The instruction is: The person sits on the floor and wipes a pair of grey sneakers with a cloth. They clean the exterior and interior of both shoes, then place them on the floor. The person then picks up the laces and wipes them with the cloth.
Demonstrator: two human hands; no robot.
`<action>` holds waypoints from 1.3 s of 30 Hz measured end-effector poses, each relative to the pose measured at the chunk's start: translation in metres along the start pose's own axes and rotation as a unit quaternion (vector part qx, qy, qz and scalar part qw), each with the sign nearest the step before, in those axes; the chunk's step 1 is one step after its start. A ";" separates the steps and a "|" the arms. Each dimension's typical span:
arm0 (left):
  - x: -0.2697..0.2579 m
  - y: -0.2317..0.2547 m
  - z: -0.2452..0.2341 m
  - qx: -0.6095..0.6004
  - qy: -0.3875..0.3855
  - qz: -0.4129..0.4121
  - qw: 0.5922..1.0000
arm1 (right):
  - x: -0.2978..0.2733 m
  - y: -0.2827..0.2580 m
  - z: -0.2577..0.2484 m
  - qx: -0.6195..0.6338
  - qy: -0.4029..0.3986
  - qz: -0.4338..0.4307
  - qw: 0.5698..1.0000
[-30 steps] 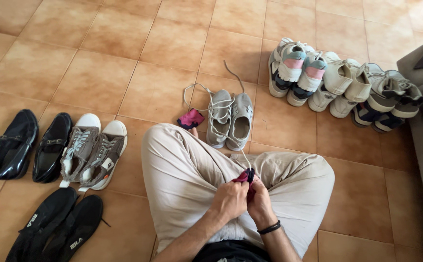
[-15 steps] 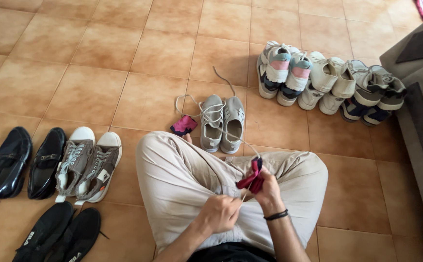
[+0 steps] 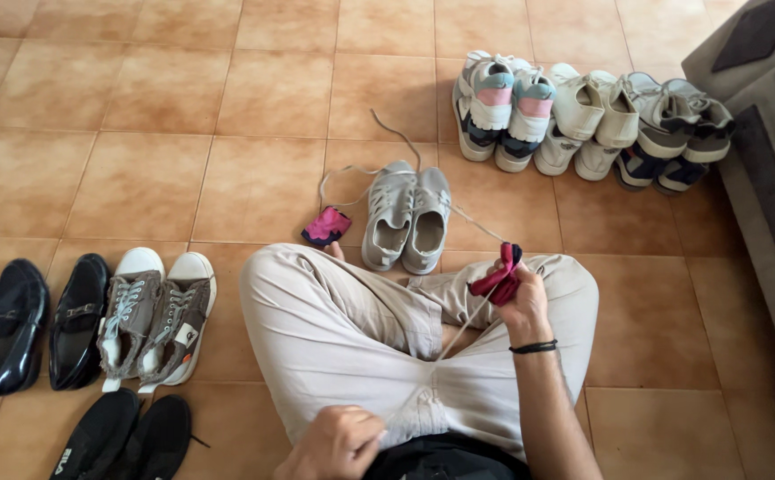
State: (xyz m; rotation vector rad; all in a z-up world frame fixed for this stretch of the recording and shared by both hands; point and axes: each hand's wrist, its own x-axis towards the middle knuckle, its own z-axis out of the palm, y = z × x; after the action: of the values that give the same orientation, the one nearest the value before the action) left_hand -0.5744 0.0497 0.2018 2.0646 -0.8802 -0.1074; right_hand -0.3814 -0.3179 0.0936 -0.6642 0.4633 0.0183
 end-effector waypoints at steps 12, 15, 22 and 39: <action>0.052 -0.009 -0.038 0.219 0.107 -0.175 0.954 | -0.069 0.052 0.064 -0.118 -0.156 0.032 0.980; 0.096 -0.007 -0.012 0.086 0.151 -0.149 0.974 | -0.074 0.075 0.096 -0.162 -0.154 0.064 0.973; 0.106 -0.027 -0.002 -0.239 0.264 -0.251 0.900 | -0.050 0.064 0.162 -0.204 -0.235 -0.014 0.950; 0.258 -0.235 -0.012 0.180 0.182 -0.177 0.950 | 0.047 -0.207 0.295 -0.136 -0.213 -0.398 0.882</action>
State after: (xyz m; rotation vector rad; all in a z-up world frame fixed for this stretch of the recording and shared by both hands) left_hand -0.2484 -0.0144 0.0935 2.4602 -0.3110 0.2557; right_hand -0.1846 -0.3112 0.3996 -1.0616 -0.2699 -0.5516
